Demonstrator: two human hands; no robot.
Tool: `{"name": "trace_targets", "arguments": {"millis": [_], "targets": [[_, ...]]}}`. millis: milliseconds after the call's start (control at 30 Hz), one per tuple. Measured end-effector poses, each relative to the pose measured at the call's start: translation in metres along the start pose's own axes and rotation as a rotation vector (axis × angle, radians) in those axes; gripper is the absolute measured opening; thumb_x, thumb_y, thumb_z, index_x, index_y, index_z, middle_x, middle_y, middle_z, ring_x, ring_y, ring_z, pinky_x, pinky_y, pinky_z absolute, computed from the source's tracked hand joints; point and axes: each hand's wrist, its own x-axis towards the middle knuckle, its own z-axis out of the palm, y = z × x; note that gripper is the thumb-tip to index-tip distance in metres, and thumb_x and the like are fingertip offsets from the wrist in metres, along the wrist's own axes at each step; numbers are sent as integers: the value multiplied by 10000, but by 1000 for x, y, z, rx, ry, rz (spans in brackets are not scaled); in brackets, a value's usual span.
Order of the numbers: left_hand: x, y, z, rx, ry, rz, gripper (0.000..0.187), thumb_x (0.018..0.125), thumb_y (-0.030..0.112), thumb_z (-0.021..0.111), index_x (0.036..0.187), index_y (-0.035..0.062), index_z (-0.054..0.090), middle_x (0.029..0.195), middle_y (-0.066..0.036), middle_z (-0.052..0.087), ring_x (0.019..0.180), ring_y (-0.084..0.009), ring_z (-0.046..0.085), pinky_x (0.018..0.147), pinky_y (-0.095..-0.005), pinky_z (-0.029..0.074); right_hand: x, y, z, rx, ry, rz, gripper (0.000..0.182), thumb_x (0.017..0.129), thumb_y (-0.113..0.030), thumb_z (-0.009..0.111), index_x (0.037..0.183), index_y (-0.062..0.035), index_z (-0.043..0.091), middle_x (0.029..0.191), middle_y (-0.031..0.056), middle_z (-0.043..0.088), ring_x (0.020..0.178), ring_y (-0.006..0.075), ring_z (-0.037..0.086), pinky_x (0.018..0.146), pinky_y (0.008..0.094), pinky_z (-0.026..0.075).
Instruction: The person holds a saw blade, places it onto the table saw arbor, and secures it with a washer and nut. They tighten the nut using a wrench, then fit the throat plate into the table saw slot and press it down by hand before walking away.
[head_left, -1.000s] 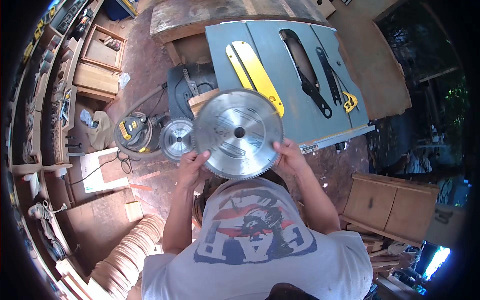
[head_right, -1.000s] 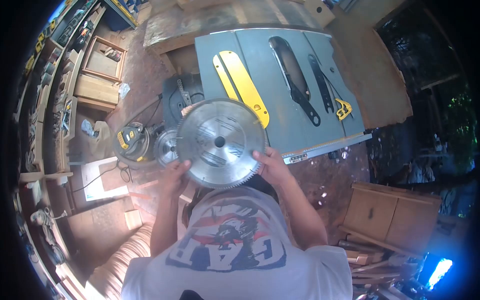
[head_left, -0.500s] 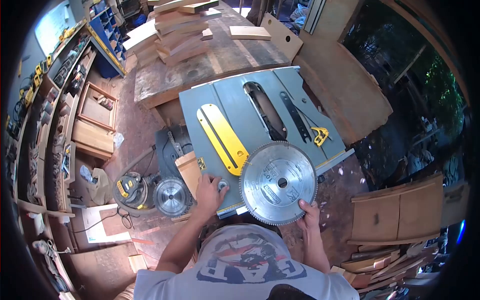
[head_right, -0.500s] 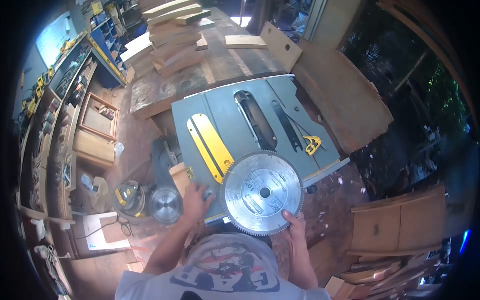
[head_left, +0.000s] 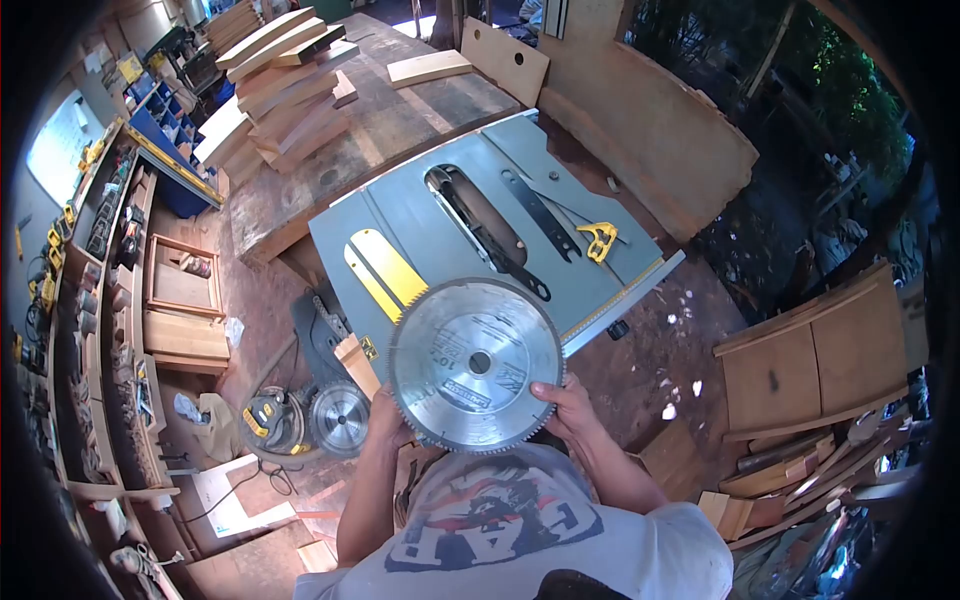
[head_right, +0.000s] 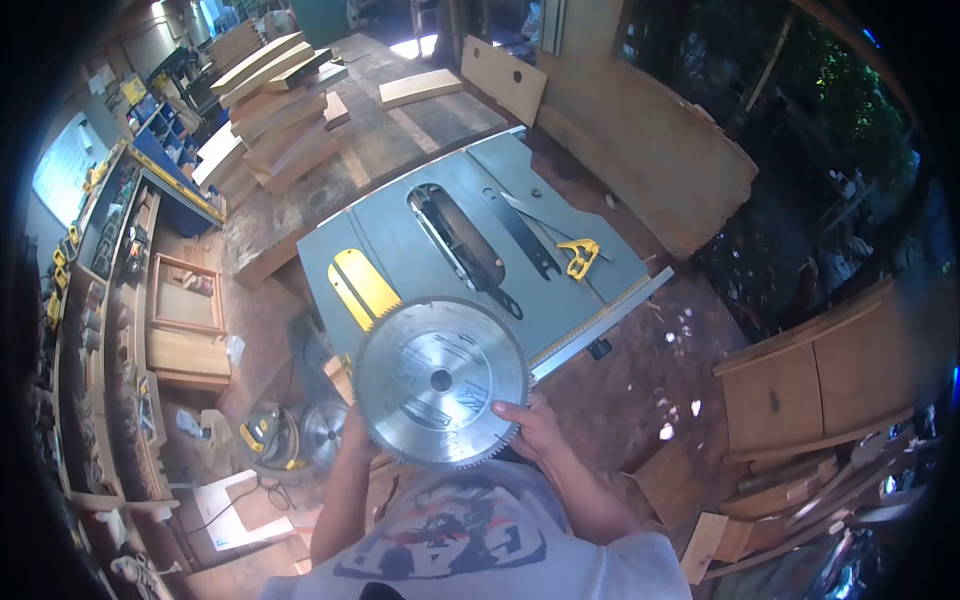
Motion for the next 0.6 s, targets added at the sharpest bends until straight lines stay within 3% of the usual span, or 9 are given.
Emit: {"name": "trace_targets", "arguments": {"millis": [133,267,467,600], "targets": [[-13,-2,23,-462,-156,-71,260,988,149,556,1176,-19,623,1018,-140,704,837,-232,700,741,-353,599,12,5,6,-26,-70,37,367,876,-10,703,1217,86,610,1115,171,703,999,253,707,900,391,577],[-16,-14,13,-669,-243,-89,312,1004,193,526,1214,-24,605,1079,-163,693,907,-262,698,791,-378,595,12,-3,14,-69,-76,105,352,877,-12,702,1209,71,620,1109,167,707,986,252,711,892,384,579],[-33,-13,16,-809,-462,-19,443,1027,290,449,1313,-34,547,1227,-209,645,1068,-328,663,924,-442,553,10,-4,11,-111,-66,120,317,876,-8,697,1185,49,647,1096,159,716,965,228,716,875,364,585],[-39,-8,21,-817,-551,13,529,1038,342,365,1378,-41,498,1315,-222,605,1153,-357,628,1005,-482,506,8,-3,12,-147,-57,99,312,879,-19,703,1168,83,649,1109,187,709,984,256,713,902,388,582]]}}
